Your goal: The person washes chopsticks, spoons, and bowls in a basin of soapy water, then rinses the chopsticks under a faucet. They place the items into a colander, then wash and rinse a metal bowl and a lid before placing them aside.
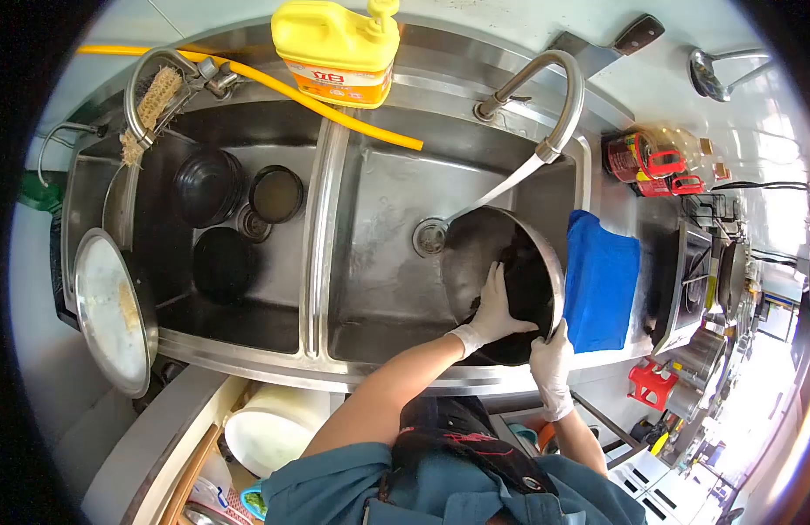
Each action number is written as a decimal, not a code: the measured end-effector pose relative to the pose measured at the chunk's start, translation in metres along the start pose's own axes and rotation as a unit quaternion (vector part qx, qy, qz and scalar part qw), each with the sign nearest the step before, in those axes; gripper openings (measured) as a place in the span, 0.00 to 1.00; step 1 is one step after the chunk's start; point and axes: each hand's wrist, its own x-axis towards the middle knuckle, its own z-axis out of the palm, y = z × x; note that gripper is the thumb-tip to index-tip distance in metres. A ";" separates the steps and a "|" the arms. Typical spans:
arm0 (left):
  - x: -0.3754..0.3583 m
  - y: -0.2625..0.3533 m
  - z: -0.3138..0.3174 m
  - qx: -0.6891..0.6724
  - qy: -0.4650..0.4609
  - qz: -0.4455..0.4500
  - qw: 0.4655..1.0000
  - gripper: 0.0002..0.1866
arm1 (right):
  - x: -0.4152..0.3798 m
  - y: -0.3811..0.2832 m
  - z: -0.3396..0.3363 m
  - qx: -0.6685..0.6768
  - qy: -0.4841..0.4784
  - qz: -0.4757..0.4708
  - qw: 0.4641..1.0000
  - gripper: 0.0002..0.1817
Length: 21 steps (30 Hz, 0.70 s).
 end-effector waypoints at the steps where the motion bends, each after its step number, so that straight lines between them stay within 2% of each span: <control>1: 0.000 0.005 0.004 -0.010 0.000 0.016 1.000 0.74 | -0.003 0.005 -0.003 -0.024 0.020 -0.006 0.999 0.31; 2: 0.000 0.012 0.005 -0.020 -0.001 0.031 0.999 0.74 | -0.006 -0.007 -0.015 -0.029 -0.012 0.043 0.999 0.32; 5: 0.001 0.030 0.008 -0.040 -0.003 0.047 0.998 0.74 | -0.014 -0.008 -0.028 0.007 0.031 0.029 0.999 0.32; 11: 0.010 0.051 0.010 -0.073 0.015 0.116 0.990 0.76 | -0.025 -0.026 -0.053 0.013 0.054 0.037 0.998 0.34; 21: 0.023 0.069 0.014 -0.131 0.018 0.146 0.980 0.77 | -0.029 -0.034 -0.068 -0.004 0.085 0.024 0.996 0.36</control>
